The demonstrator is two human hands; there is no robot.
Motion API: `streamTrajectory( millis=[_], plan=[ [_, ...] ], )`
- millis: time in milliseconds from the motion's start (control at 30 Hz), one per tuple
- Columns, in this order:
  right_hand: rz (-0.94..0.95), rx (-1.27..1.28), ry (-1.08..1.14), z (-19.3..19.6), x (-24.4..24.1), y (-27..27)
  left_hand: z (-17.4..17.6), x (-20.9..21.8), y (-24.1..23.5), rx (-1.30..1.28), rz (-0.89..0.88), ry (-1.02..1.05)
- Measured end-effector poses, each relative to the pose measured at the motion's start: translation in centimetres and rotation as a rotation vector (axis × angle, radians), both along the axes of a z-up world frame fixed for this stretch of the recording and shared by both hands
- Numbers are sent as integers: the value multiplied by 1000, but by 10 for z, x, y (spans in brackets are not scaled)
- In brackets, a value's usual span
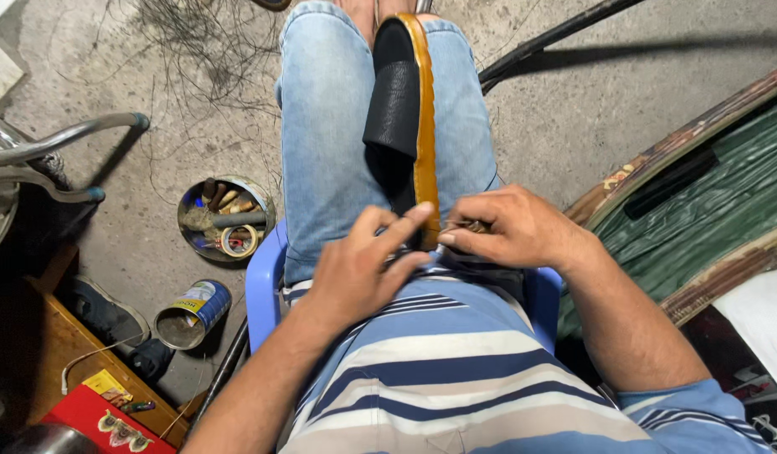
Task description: The person sits on a blue plastic chair and sews the sole of a black slipper using a needle and thread. They repeatedly push the needle through the shoe's edge and pull the thread tight to secure the sole.
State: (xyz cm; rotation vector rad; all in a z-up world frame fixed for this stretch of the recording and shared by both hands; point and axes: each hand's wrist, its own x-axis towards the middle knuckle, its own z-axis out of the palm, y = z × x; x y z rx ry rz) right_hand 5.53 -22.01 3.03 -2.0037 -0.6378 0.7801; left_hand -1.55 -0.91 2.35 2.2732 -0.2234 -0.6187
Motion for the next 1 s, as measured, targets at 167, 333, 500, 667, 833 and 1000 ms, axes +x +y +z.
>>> streamTrajectory(
  millis=[167, 333, 500, 667, 833, 1000],
  plan=[
    [96, 107, -146, 42, 15, 13, -24, 0, 32, -503, 108, -86],
    [310, -126, -287, 20, 16, -15, -21, -8, 170, 182, 897, -669],
    [355, -191, -304, 0, 13, -16, 24, 7, 75, 106, 564, -860],
    [216, -160, -289, 2, 10, -10, -25, -4, 2, -240, 110, -441],
    [218, -219, -345, 1, 9, -11, -43, -14, -21, -123, 325, -223],
    [253, -471, -478, 21, -4, 11, -49, -12, -30, -220, 373, -325]
  ],
)
